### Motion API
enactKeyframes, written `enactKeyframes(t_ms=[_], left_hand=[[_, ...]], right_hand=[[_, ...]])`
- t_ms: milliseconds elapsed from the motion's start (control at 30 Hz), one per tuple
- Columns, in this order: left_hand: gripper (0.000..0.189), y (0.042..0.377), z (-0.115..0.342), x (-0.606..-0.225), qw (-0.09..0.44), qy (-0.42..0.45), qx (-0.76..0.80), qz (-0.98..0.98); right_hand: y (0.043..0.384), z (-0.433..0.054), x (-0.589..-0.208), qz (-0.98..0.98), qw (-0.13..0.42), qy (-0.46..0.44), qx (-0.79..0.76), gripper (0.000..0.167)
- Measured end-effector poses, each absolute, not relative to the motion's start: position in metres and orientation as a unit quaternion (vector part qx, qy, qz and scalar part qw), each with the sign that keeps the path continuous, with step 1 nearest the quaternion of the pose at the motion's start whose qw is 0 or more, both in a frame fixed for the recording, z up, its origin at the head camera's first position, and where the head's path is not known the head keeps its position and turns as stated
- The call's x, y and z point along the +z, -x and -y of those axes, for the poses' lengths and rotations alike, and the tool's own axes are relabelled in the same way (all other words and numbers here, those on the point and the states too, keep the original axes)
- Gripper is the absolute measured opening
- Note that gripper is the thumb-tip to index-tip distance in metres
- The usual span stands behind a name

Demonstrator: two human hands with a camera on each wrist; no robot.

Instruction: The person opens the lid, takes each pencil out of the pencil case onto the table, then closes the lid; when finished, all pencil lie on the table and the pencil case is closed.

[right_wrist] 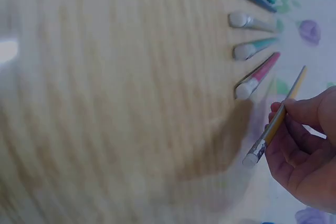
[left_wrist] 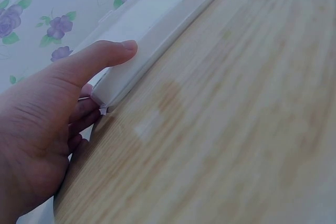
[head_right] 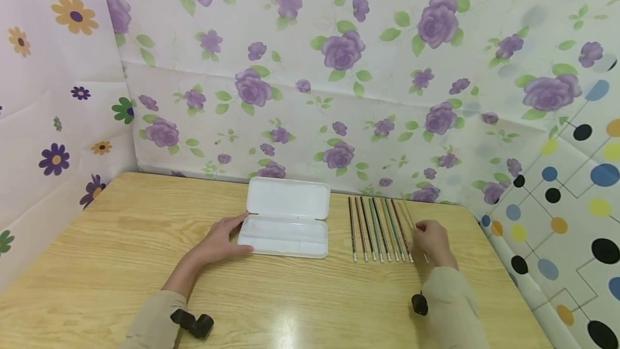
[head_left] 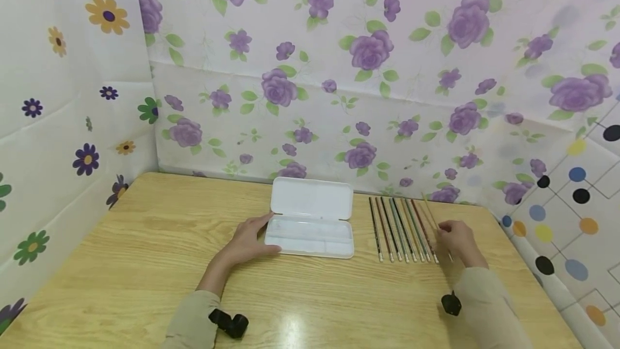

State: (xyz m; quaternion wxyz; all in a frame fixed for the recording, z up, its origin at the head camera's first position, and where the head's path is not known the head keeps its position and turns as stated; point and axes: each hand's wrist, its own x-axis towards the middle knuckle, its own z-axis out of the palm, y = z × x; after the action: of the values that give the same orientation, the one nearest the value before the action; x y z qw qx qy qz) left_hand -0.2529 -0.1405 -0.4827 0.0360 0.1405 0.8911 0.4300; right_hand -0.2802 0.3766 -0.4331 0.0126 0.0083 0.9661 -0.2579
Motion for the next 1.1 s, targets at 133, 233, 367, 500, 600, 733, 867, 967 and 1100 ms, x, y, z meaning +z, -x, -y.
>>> enactKeyframes(t_ms=[133, 233, 367, 500, 600, 733, 867, 967, 1100], left_hand=[[0.095, 0.253, 0.140, -0.482, 0.033, -0.143, 0.428, -0.892], [0.094, 0.252, 0.140, -0.481, 0.032, -0.145, 0.427, -0.892], [0.094, 0.252, 0.140, -0.481, 0.035, -0.141, 0.428, -0.892], [0.094, 0.252, 0.140, -0.481, 0.037, -0.139, 0.429, -0.892], [0.094, 0.253, 0.140, -0.481, 0.038, -0.139, 0.429, -0.892], [0.095, 0.253, 0.140, -0.482, 0.039, -0.137, 0.430, -0.892], [0.095, 0.253, 0.140, -0.482, 0.038, -0.136, 0.431, -0.891], [0.095, 0.253, 0.140, -0.482, 0.036, -0.137, 0.430, -0.892], [0.095, 0.252, 0.140, -0.482, 0.036, -0.137, 0.430, -0.891]], right_hand=[[0.277, -0.383, -0.441, -0.964, 0.017, -0.023, -0.265, 0.035], [0.276, -0.382, -0.442, -0.963, 0.014, -0.024, -0.267, 0.035], [0.278, -0.380, -0.442, -0.963, 0.011, -0.020, -0.269, 0.034], [0.281, -0.377, -0.444, -0.962, 0.013, -0.020, -0.271, 0.034], [0.282, -0.376, -0.445, -0.962, 0.016, -0.020, -0.271, 0.034], [0.283, -0.372, -0.445, -0.964, 0.015, -0.015, -0.265, 0.034], [0.284, -0.370, -0.445, -0.965, 0.014, -0.013, -0.262, 0.034], [0.286, -0.370, -0.446, -0.965, 0.016, -0.017, -0.260, 0.034], [0.287, -0.369, -0.446, -0.967, 0.017, -0.020, -0.252, 0.033]])
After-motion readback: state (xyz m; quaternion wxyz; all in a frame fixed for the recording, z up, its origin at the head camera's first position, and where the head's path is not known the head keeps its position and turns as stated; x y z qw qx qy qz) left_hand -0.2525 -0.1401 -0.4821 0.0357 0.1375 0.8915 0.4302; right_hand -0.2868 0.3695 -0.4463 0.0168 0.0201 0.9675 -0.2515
